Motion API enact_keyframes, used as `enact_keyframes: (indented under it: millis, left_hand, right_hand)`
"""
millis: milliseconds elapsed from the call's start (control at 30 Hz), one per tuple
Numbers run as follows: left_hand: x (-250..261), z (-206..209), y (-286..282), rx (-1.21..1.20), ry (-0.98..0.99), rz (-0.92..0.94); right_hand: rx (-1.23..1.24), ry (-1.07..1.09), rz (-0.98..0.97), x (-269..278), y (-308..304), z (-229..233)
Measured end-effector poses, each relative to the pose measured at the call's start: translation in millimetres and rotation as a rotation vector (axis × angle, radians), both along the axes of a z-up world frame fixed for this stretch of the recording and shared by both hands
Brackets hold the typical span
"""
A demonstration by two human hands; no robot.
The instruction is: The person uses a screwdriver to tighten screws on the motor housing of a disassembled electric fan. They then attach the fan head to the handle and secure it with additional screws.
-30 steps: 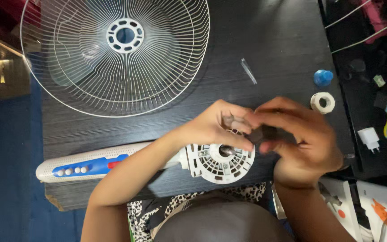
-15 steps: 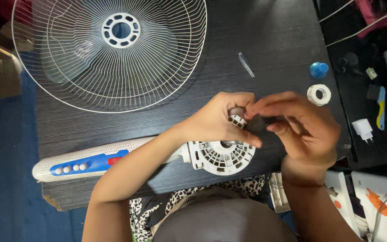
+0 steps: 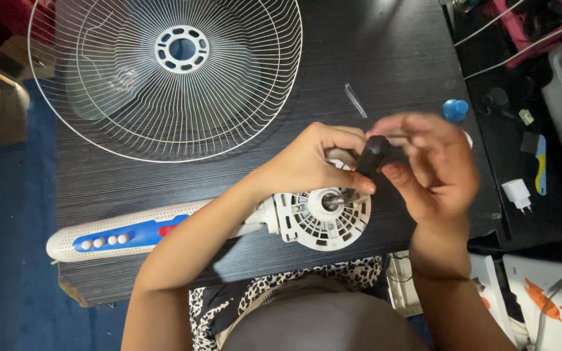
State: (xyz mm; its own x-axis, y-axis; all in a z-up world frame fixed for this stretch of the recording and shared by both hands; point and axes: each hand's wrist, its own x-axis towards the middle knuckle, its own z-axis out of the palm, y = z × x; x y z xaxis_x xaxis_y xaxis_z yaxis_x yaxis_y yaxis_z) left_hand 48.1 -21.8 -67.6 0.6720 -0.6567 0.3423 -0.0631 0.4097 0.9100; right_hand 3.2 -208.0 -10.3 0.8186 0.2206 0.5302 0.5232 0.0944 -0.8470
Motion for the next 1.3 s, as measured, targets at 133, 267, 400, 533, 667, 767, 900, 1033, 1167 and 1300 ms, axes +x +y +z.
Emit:
enact_keyframes:
  millis: [133, 267, 400, 533, 667, 767, 900, 1033, 1167, 1300]
  left_hand:
    - [-3.7, -0.8, -1.1, 0.051, -0.056, 0.097]
    - [-7.9, 1.0, -6.4, 0.072, -0.124, 0.201]
    - [-10.8, 1.2, -9.5, 0.034, -0.126, 0.282]
    - [-8.9, 2.2, -10.8, 0.211, -0.484, 0.583]
    - [-2.8, 5.8, -2.8, 0.197, -0.382, 0.702]
    - [5.6, 7.5, 12.7, 0.197, -0.394, 0.798]
    - [15.0, 5.2, 19.9, 0.253, -0.616, 1.126]
    - [12.8, -3.5, 9.8, 0.291, -0.714, 1.078]
    - [9.8, -10.6, 2.7, 0.368, -0.999, 1.005]
    - [6.8, -12.9, -0.2, 0.381, -1.163, 0.914]
  right_hand:
    - [-0.208, -0.112, -0.095, 9.9, -12.1, -14.1]
    - [-0.509, -0.128, -0.114, 18.9, -33.4, -37.5]
    - [-0.470, 0.020, -0.077, 12.5, -53.2, -57.7]
    - [-0.518, 0.002, -0.039, 6.5, -58.0, -61.8]
    - [-0.664, -0.087, -0.002, 0.7, -50.1, -52.5]
    - [-0.819, -0.095, -0.013, -5.7, -43.2, -44.0]
    - [-0.941, -0.046, -0.114, -14.3, -30.5, -40.6]
    - [-1.080, -0.205, -0.259, -23.9, -18.2, -41.6]
    - [-1.248, -0.278, -0.395, -33.2, -8.1, -41.7]
    - [-1.327, -0.202, -0.481, -38.6, 0.9, -40.9]
